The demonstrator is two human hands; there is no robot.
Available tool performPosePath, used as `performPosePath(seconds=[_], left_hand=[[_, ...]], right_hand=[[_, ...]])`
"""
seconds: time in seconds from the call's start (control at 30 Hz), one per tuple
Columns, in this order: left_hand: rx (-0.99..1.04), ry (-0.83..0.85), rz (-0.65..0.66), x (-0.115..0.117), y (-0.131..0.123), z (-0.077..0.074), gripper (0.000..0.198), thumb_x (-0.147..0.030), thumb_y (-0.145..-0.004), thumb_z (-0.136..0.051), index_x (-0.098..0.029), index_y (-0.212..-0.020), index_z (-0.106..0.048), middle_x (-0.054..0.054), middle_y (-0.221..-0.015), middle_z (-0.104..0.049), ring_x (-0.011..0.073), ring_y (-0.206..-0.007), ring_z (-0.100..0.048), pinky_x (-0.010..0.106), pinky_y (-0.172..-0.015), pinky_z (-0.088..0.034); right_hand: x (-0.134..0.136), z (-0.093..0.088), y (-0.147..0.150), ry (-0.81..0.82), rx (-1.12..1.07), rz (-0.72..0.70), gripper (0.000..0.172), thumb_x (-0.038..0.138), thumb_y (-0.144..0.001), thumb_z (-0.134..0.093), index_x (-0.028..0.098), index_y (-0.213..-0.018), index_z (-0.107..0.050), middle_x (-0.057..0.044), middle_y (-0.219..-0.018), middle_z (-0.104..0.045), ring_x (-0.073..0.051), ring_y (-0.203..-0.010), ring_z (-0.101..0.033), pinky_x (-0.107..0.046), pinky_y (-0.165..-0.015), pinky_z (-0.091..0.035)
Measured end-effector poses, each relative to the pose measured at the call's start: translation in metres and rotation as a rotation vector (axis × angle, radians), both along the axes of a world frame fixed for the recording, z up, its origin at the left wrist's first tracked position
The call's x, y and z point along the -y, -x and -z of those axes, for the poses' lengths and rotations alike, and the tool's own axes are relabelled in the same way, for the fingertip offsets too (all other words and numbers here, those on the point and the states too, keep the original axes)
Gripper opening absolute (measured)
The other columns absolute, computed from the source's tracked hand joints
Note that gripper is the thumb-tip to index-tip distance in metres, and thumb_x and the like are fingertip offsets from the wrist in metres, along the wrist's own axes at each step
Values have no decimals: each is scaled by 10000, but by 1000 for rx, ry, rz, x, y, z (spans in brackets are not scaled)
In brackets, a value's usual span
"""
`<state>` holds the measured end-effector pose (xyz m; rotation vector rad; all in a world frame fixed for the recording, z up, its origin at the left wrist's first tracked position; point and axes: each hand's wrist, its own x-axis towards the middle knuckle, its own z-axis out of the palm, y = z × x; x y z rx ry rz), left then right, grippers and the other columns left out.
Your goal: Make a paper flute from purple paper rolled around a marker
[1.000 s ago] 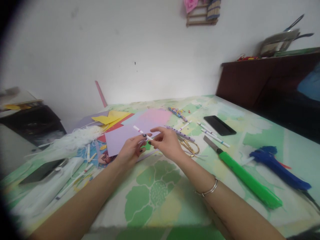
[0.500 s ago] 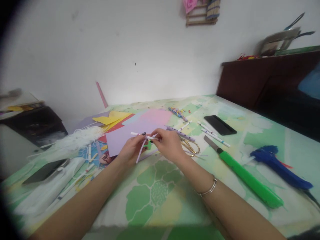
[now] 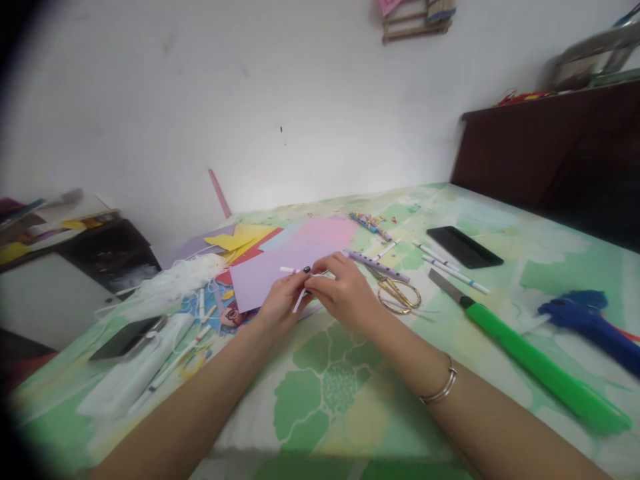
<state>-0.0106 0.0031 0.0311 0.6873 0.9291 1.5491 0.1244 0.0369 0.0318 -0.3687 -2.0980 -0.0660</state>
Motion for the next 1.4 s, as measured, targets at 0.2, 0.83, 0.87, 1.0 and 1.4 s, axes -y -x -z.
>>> performPosePath(seconds=[0.2, 0.83, 0.87, 1.0, 1.4], left_hand=[[21, -30, 14, -2, 1, 4, 275, -280, -524, -806, -100, -633, -630, -3, -625, -578, 88, -633, -503, 222, -608, -374], [-54, 16, 53, -4, 3, 13, 319, -343, -520, -798, -104, -588, -598, -7, -550, -533, 70, -559, -466, 219, -572, -353], [-80, 15, 54, -5, 4, 14, 309, -340, -535, -788, -102, -590, -599, -1, -556, -539, 72, -563, -470, 221, -574, -350], [-172, 14, 49, -8, 7, 18, 246, -301, -585, -747, -102, -586, -601, 2, -554, -535, 72, -552, -467, 223, -556, -315], [-246, -124, 156, -7, 10, 9, 158, -253, -628, -660, -98, -615, -631, 20, -586, -546, 97, -582, -463, 254, -573, -318]], right_hand=[[1, 0, 3, 46, -34, -72, 116, 109, -829, -521, 191, -819, -603, -65, -859, -601, -174, -821, -509, -338, -749, -448], [-2, -4, -1, 182, -143, -67, 130, 151, -816, -572, 195, -818, -694, -66, -827, -659, -167, -759, -610, -316, -693, -496], [-1, -5, -1, 223, -161, -53, 125, 154, -809, -580, 194, -805, -698, -61, -811, -667, -164, -746, -618, -310, -692, -499], [-3, -6, -3, 469, -226, 4, 101, 200, -790, -606, 184, -772, -704, -43, -767, -688, -164, -722, -635, -302, -691, -506], [-15, -6, -8, 1139, -432, -93, 196, 331, -686, -690, 137, -708, -708, -57, -635, -680, -137, -573, -614, -246, -533, -514]])
